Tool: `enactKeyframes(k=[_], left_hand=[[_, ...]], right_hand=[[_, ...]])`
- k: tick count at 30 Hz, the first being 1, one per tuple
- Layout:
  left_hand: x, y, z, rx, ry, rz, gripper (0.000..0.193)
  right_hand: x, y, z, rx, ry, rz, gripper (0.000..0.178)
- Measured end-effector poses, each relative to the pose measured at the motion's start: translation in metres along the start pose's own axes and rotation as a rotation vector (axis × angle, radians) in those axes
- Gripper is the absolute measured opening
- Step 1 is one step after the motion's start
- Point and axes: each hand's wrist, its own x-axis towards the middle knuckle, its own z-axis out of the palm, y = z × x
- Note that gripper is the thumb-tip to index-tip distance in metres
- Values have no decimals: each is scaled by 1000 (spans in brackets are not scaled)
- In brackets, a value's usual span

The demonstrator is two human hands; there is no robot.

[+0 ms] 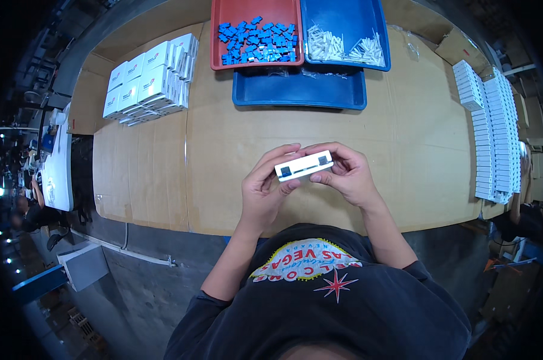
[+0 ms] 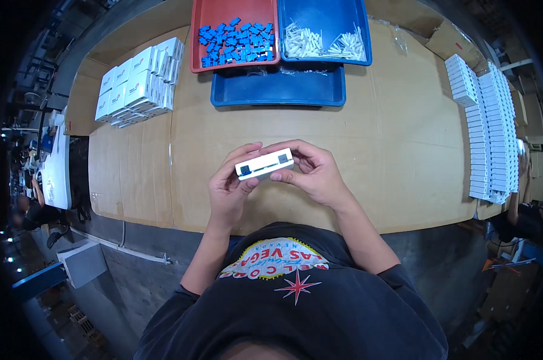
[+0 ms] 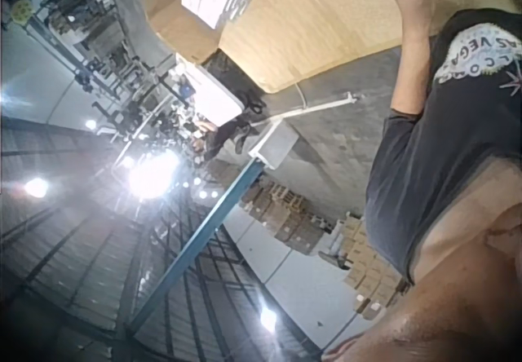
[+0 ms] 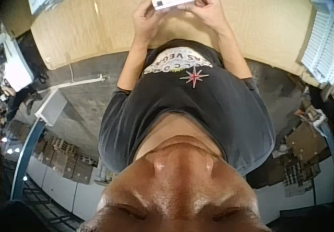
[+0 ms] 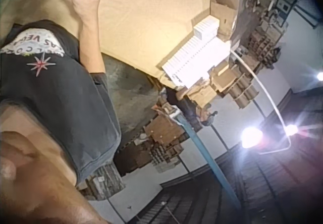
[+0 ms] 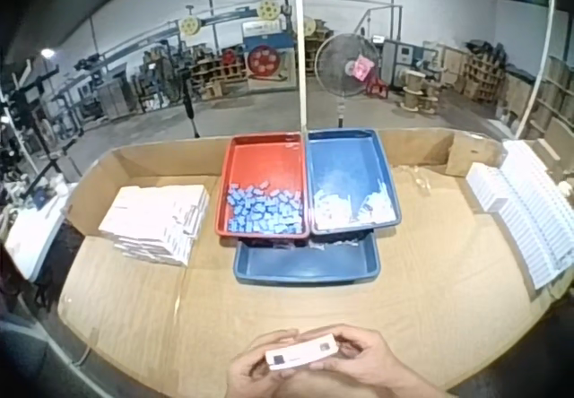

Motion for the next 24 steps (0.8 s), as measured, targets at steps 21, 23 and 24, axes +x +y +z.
enactKeyframes(k=[21,23,24], left_hand=[[-8,8,0,176,-26,4,39],[-6,9,1,192,-31,20,39],[-5,9,1,208,-36,35,38]], right_hand=[[-4,-7,-8,-398,-41,-221,38],[-3,-8,-7,-433,-26,-232,36],[-2,-7,-8,-434,-26,-233,36]])
